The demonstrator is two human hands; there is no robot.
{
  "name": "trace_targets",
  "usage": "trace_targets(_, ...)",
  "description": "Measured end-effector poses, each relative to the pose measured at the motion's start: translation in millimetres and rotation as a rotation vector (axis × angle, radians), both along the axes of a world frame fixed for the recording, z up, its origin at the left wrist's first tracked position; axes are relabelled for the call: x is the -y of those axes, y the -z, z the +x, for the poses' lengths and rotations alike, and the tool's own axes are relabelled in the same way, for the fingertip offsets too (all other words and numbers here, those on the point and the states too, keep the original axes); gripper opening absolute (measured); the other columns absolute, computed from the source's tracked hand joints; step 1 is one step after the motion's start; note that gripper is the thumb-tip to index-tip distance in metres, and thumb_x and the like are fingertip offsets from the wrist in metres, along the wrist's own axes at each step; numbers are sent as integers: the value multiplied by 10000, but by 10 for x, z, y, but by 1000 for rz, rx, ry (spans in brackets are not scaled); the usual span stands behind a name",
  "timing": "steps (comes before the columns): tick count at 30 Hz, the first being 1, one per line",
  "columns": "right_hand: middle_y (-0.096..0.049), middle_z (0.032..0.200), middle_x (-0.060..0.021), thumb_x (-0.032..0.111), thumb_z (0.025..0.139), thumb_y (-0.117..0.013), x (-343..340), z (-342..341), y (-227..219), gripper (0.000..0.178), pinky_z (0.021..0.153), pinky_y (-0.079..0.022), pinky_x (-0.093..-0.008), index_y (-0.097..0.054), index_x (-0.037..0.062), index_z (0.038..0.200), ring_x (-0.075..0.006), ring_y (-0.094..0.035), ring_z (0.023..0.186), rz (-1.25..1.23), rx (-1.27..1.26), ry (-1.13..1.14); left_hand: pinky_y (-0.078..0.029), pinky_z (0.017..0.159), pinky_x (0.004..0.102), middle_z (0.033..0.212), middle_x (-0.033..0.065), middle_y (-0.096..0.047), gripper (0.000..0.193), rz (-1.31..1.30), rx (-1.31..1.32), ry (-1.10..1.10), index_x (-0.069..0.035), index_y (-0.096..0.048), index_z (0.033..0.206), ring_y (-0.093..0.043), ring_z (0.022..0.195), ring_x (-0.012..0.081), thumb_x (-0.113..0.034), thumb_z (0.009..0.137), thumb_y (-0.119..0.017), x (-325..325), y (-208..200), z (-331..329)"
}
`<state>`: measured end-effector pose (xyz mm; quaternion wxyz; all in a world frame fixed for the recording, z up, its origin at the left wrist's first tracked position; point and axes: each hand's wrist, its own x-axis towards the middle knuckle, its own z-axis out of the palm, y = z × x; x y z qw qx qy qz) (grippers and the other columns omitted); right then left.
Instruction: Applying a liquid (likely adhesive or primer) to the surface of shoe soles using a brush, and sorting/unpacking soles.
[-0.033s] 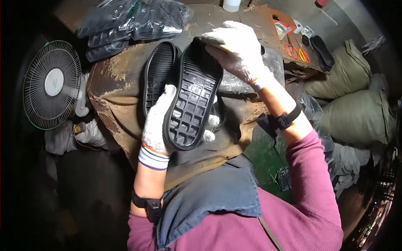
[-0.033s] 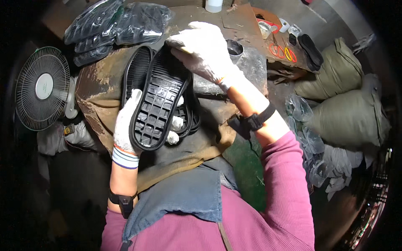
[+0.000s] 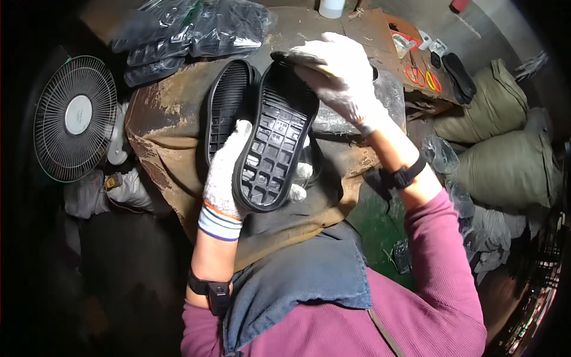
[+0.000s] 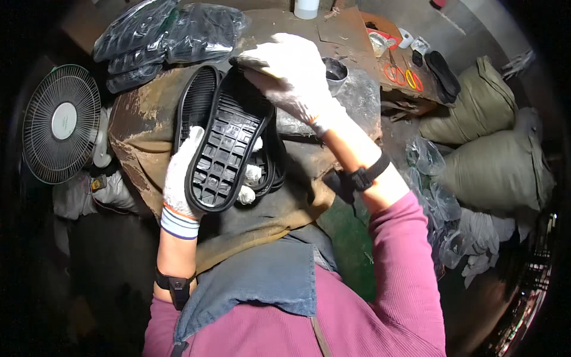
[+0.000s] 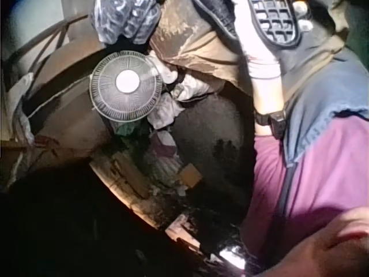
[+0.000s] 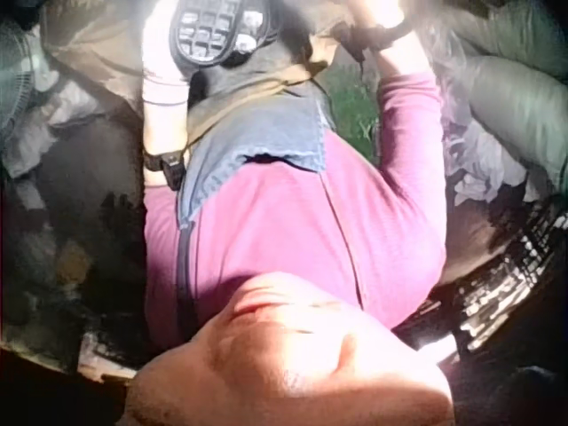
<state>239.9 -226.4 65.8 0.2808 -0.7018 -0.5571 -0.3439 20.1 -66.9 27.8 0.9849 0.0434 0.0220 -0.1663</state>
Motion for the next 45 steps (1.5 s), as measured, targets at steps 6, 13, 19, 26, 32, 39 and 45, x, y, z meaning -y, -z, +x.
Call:
trace_targets(6, -808, 1081, -94, 127, 881, -808, 215, -80, 574, 185, 945, -575, -373, -808, 47, 1049, -240, -756, 996, 403, -556, 110, -579, 905, 734, 1610, 348, -404, 802, 27, 17, 21, 18, -252, 1659, -618, 1238, 588, -558, 1115, -380, -38, 164, 0)
trace_targets(13, -789, 1175, -53, 196, 923, -777, 76, -732, 466, 213, 1186, -431, -439, -806, 112, 1117, -247, -689, 1201, 138, -684, -56, -580, 864, 737, 1615, 316, -422, 781, 103, -55, -20, -39, -297, 1660, -632, 1204, 594, -585, 1108, -377, -171, 347, -72)
trace_targets(19, -784, 1128, -65, 51, 944, -738, 95, -131, 462, 244, 947, -567, -301, -758, 26, 1186, -158, -716, 1031, 450, -1198, -152, -568, 955, 691, 1624, 328, -401, 806, -39, 92, 92, 4, -256, 1664, -606, 1277, 562, -564, 1111, -399, -96, 230, -10)
trace_targets(26, -810, 1123, -37, 171, 913, -771, 58, -706, 518, 157, 1252, -323, -467, -826, 100, 1042, -213, -713, 1150, 191, -983, -195, -552, 908, 774, 1603, 288, -457, 756, -14, 4, -29, -81, -352, 1642, -611, 1226, 624, -612, 1103, -360, -73, 336, -15)
trace_targets(32, -798, 1153, -19, 166, 892, -791, 130, -1050, 406, 215, 1229, -368, -496, -833, 130, 1100, -231, -691, 1201, 103, -659, -194, -390, 1213, 563, 1593, 122, -527, 669, 199, 115, -254, -133, -459, 1600, -515, 1432, 322, -570, 1108, -342, -30, 503, 139)
trace_targets(39, -776, 1181, 2, 232, 862, -819, 106, -1135, 199, 308, 1208, -395, -507, -819, 194, 1169, -238, -662, 1242, -107, -507, -383, -465, 1153, 604, 1509, 179, -599, 757, -58, 167, -341, -81, -499, 1573, -567, 1392, 373, -632, 1075, -356, -109, 457, 162)
trace_targets(45, -771, 1207, 7, 245, 852, -828, 205, -1163, 160, 349, 1186, -410, -504, -807, 186, 1195, -253, -647, 1271, -189, -483, -503, -530, 1109, 552, 1567, 321, -485, 944, 72, 448, -340, 57, -351, 1607, -630, 1293, 444, -669, 1029, -531, -442, 301, 257)
